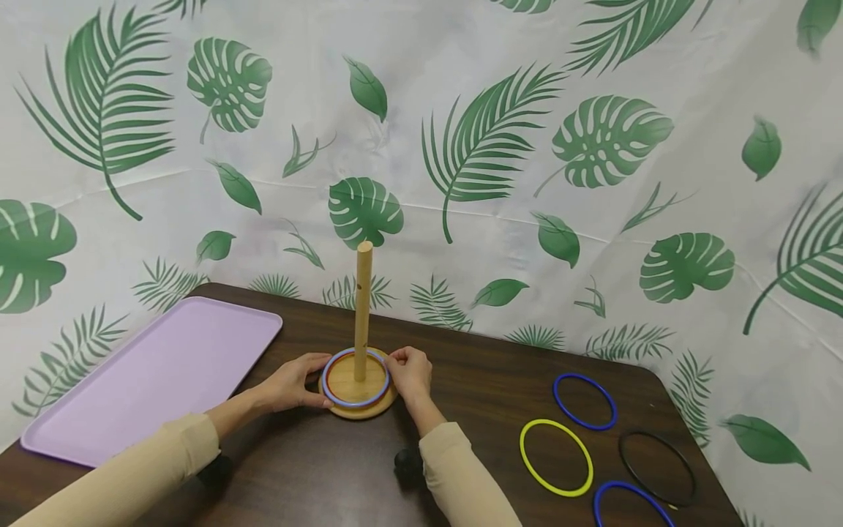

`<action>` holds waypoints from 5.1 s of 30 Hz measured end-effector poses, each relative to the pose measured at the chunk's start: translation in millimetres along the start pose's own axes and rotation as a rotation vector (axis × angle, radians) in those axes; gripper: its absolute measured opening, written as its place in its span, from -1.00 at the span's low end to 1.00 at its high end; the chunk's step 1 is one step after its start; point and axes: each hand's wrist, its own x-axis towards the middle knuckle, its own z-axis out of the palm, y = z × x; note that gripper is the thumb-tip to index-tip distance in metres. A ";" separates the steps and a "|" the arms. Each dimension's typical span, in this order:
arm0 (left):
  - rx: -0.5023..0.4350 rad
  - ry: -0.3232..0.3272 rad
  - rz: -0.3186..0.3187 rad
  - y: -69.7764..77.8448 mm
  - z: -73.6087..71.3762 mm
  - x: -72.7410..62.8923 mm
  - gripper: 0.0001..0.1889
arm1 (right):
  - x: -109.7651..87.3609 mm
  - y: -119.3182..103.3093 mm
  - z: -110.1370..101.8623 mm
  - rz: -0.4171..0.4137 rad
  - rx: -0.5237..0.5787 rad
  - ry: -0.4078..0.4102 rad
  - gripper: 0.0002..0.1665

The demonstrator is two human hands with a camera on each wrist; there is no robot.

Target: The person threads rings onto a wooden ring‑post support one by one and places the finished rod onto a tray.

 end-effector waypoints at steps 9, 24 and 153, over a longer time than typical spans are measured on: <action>-0.012 0.006 -0.011 1.3 -0.4 0.0 -0.15 | 3.5 11.1 -26.8 0.008 0.066 0.023 -0.84; 0.017 0.007 -0.009 0.7 -1.3 -0.3 -0.15 | 0.9 45.5 -113.5 0.061 0.063 0.089 -0.72; 0.043 0.010 -0.010 0.7 -0.2 -1.1 -0.13 | 12.1 -129.7 -142.8 -0.340 0.230 0.073 -0.74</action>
